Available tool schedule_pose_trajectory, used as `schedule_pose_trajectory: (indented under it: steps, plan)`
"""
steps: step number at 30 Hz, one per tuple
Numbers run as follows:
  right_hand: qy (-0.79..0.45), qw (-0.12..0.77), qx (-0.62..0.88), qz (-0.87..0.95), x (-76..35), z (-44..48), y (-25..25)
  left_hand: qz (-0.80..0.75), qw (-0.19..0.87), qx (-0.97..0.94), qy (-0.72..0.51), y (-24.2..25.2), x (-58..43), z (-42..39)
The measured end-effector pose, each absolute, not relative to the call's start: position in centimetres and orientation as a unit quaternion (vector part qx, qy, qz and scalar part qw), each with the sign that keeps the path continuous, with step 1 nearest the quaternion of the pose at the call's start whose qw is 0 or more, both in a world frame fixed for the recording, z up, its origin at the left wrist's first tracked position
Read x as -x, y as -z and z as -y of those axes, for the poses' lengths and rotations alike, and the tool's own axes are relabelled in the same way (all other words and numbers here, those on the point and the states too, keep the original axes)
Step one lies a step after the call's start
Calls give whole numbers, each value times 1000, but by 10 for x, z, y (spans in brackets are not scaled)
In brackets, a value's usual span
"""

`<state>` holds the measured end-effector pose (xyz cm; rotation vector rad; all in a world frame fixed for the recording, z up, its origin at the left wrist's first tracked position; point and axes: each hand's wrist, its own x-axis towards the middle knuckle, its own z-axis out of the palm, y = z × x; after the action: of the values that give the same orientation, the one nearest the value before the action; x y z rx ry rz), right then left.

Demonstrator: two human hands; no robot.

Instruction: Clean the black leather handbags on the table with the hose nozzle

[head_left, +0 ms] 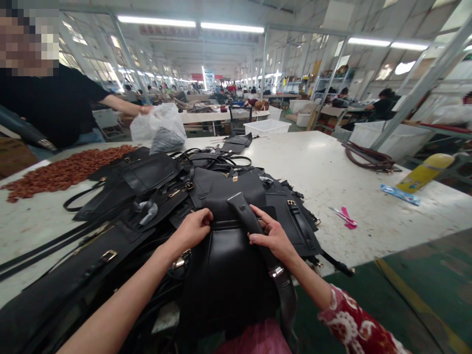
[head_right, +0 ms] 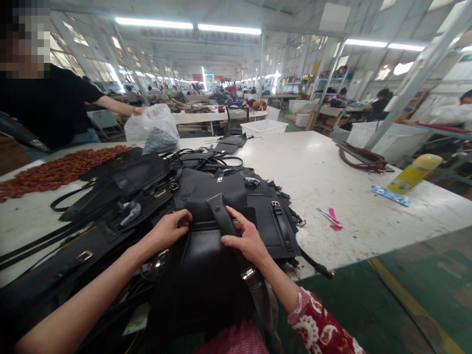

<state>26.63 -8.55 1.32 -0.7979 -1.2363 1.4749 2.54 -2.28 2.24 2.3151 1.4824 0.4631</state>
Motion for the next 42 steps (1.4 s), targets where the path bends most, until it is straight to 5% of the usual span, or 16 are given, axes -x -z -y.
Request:
schedule_pose_trajectory:
  steps: [9, 14, 17, 24, 33, 42]
  plan:
    - [-622, 513, 310, 504, -267, 84, -10, -472, -118, -874, 5, -30, -59, 57]
    - [-619, 517, 305, 506, -267, 84, -8, -394, -196, -897, 36, -29, -72, 57]
    - [-618, 516, 307, 507, -268, 84, -6, -357, -172, -918, 20, -34, -68, 48]
    - [-620, 517, 312, 501, -271, 83, -3, -582, 104, -772, -233, -49, -38, 38]
    - [-631, 518, 302, 493, -271, 82, -3, -428, -160, -888, 41, -38, -72, 61]
    - [-627, 519, 299, 498, -271, 81, 0, -420, -116, -892, 122, -32, -114, 56]
